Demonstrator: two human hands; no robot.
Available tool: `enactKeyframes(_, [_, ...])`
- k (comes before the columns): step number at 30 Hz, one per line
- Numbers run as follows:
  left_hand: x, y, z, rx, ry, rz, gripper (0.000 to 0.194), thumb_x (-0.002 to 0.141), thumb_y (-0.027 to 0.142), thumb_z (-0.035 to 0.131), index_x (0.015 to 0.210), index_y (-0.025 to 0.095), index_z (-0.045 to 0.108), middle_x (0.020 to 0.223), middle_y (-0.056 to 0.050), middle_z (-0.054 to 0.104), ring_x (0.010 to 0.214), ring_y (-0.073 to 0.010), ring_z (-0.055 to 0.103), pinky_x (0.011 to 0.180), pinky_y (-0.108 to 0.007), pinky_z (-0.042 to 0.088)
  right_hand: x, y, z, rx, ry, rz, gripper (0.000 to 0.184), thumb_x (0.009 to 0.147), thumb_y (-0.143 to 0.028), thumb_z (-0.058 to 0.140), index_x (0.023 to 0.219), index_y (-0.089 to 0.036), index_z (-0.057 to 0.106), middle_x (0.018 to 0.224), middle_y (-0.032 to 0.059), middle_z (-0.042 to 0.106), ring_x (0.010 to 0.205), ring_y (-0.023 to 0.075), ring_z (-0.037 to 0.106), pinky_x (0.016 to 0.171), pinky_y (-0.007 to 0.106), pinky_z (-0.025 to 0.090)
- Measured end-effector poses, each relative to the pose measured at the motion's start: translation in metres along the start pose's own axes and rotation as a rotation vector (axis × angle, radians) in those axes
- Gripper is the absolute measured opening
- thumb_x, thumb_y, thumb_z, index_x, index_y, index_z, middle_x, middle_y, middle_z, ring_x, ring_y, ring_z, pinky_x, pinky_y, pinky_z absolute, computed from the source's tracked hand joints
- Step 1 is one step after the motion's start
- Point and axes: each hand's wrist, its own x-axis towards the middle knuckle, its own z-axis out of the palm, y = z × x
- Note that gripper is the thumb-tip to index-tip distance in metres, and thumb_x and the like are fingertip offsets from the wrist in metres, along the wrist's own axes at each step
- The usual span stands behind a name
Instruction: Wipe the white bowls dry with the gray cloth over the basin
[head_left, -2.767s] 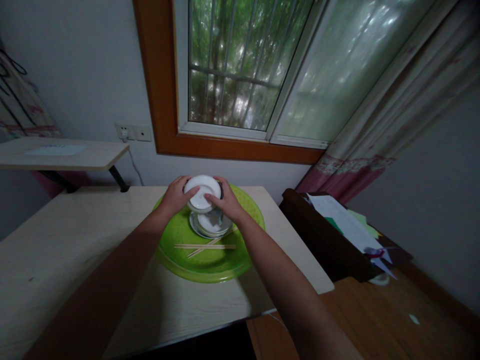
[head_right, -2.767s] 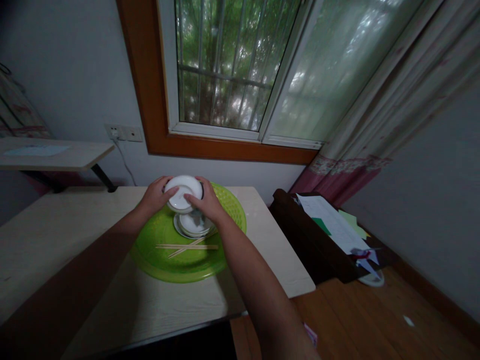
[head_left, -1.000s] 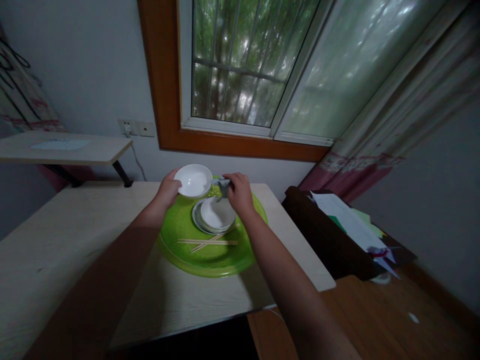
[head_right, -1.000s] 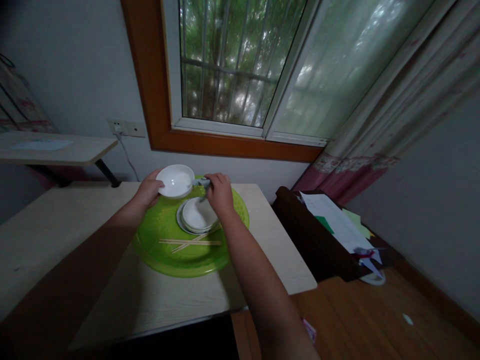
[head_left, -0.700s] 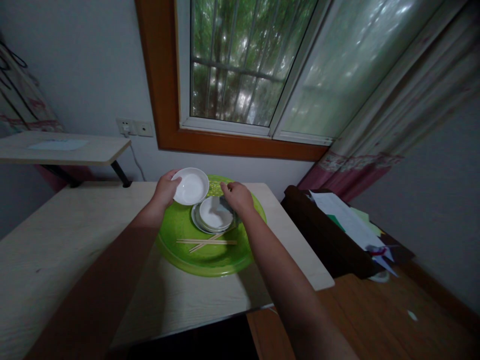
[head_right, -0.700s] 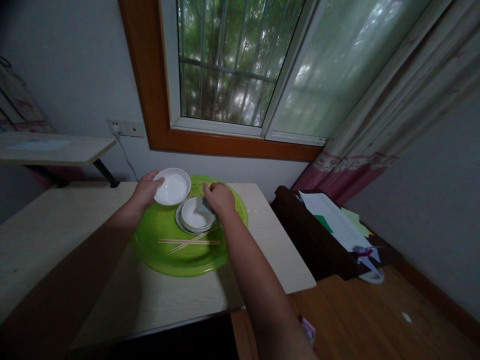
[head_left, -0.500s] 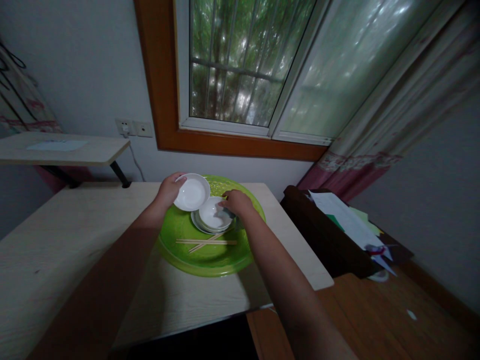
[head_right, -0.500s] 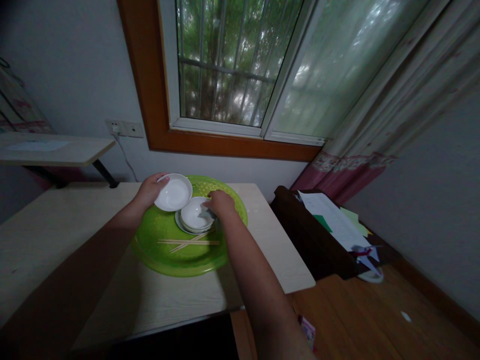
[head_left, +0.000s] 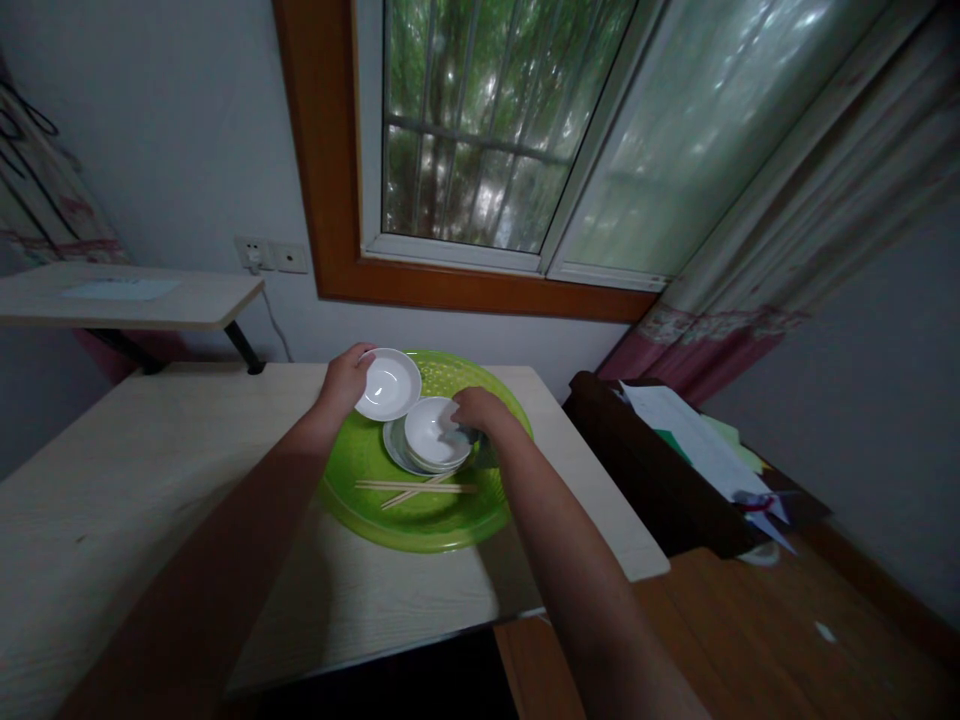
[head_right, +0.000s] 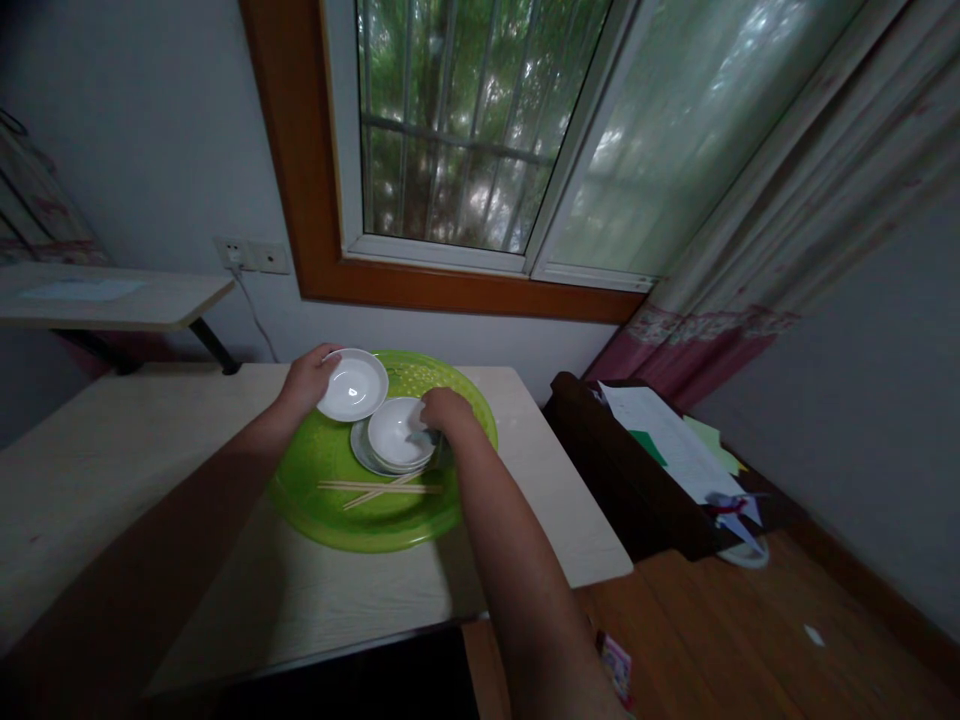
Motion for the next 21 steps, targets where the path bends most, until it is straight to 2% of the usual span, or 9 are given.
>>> enactKeyframes(6, [-0.003, 0.0, 0.003, 0.1, -0.049, 0.043, 0.035, 0.089, 0.038, 0.051, 0.108, 0.02, 0.074, 0.104, -0.011, 0.076, 0.093, -0.0248, 0.067, 0.089, -0.036, 0.05, 0.0, 0.004, -0.002, 0.054, 0.072, -0.062, 0.026, 0.083, -0.025, 0.069, 0.105, -0.021, 0.082, 0.11, 0.0131, 0.08, 0.099, 0.0259, 0.074, 0.078, 0.027, 0.051])
enactKeyframes(13, [-0.001, -0.013, 0.008, 0.215, -0.161, 0.123, 0.034, 0.088, 0.037, 0.052, 0.103, 0.02, 0.077, 0.107, -0.015, 0.078, 0.099, -0.0296, 0.069, 0.094, -0.042, 0.051, 0.0, 0.008, -0.001, 0.162, 0.099, -0.149, 0.024, 0.086, -0.025, 0.069, 0.105, -0.023, 0.082, 0.092, 0.0042, 0.081, 0.083, 0.0186, 0.073, 0.068, 0.022, 0.047])
enactKeyframes(17, [0.0, -0.014, 0.007, 0.3, -0.19, 0.139, 0.037, 0.09, 0.036, 0.05, 0.107, 0.019, 0.077, 0.11, -0.016, 0.077, 0.101, -0.03, 0.069, 0.095, -0.042, 0.05, 0.001, 0.01, 0.001, 0.189, 0.103, -0.161, 0.024, 0.088, -0.027, 0.068, 0.106, -0.023, 0.082, 0.089, 0.0034, 0.081, 0.078, 0.0169, 0.072, 0.065, 0.022, 0.046])
enactKeyframes(21, [-0.004, -0.005, 0.005, 0.415, -0.197, 0.134, 0.038, 0.093, 0.033, 0.048, 0.112, 0.017, 0.076, 0.111, -0.019, 0.075, 0.101, -0.0315, 0.069, 0.093, -0.042, 0.05, 0.001, 0.011, 0.001, 0.18, 0.128, -0.162, 0.023, 0.089, -0.031, 0.067, 0.104, -0.022, 0.083, 0.092, 0.0058, 0.081, 0.079, 0.0174, 0.071, 0.066, 0.023, 0.044])
